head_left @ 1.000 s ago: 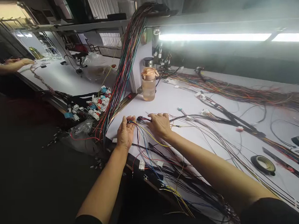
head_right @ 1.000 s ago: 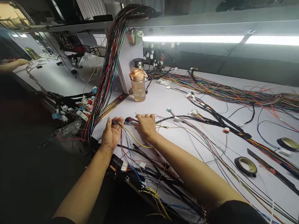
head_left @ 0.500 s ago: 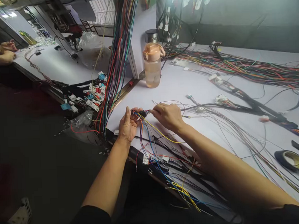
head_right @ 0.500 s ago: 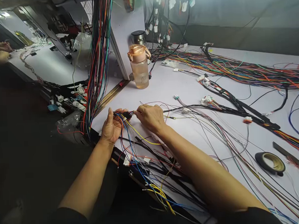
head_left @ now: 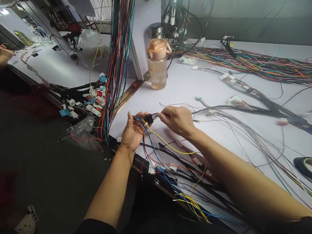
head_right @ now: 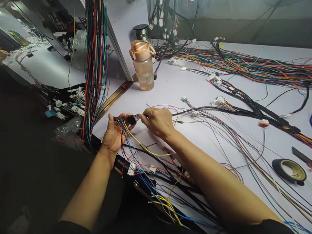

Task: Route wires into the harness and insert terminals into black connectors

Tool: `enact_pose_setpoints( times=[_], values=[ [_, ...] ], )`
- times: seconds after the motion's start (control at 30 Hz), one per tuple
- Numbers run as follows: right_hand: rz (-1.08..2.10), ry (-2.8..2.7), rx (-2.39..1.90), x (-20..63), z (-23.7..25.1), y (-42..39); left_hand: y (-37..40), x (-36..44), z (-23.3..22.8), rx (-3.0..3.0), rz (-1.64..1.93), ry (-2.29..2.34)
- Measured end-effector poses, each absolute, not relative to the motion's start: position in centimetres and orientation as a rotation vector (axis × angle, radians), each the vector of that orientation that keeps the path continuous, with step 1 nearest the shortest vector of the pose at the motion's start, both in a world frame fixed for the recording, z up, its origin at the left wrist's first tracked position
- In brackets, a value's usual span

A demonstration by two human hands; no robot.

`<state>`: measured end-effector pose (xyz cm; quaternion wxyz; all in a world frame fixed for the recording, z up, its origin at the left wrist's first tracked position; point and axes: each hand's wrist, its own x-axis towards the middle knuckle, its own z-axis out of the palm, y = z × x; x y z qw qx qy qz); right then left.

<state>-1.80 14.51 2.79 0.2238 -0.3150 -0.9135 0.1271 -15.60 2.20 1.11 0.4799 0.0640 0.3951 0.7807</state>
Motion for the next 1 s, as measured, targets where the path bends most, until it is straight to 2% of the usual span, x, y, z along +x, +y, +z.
enact_pose_setpoints(
  times=[0.23, 0.73, 1.0],
  values=[
    [0.407, -2.488, -0.852, -1.6, 3.1, 14.5, 2.1, -15.6, 1.2, 0.147, 1.881, 0.959],
    [0.282, -2.355, -0.697, -1.5, 2.0, 14.0, 2.4, -15.7, 0.9, 0.185, 1.906, 0.963],
    [0.190, -2.272, -0.657, -1.5, 1.5, 14.0, 2.2, -15.4, 1.2, 0.236, 1.810, 1.076]
  ],
)
